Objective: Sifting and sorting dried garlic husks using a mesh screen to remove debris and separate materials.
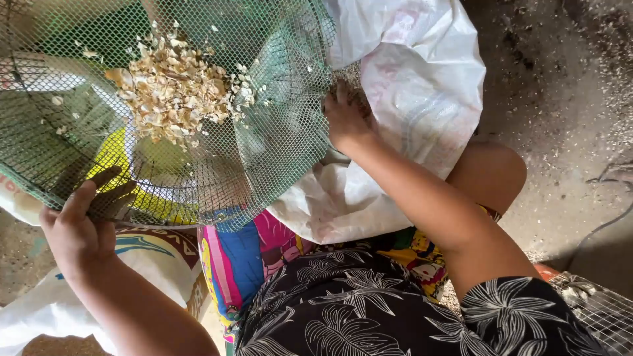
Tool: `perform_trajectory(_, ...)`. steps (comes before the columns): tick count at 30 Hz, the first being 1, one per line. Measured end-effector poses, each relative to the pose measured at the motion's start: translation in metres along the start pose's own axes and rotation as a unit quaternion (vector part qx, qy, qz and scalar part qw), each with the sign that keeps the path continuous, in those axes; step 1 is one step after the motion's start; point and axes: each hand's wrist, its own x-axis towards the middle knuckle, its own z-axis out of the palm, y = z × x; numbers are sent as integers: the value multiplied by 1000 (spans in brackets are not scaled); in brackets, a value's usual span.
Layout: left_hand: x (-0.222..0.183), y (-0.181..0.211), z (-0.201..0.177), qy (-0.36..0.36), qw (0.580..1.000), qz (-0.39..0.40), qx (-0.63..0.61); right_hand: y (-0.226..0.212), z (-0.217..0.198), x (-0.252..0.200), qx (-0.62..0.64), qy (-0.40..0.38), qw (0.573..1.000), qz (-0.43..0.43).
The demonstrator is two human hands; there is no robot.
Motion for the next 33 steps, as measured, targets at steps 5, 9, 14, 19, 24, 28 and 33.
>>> perform_trajectory(5, 0, 1, -3, 3, 999, -17, 43, 12, -7, -4, 188, 27, 981, -34)
perform_trajectory(9, 22, -22, -25, 63, 996, -23, 54, 34, -12, 2, 164, 150, 968, -117)
perform_trajectory(14, 11, -13, -14, 54, 998, -22, 20, 61, -14, 14, 302, 200, 901, -238)
perform_trajectory(19, 15, -16, -25, 98, 985, -39, 134, 57, -42, -9, 260, 90, 951, -140)
perform_trajectory(24, 33, -36, -41, 96, 992, -12, 75, 61, -54, -37, 259, 219, 917, -207)
perform_trajectory(28, 26, -30, -37, 84, 993, -9, 82, 84, -36, -11, 242, 302, 900, -199)
perform_trajectory(33, 18, -21, -26, 95, 990, -20, 105, 88, -32, 3, 173, 319, 895, -259)
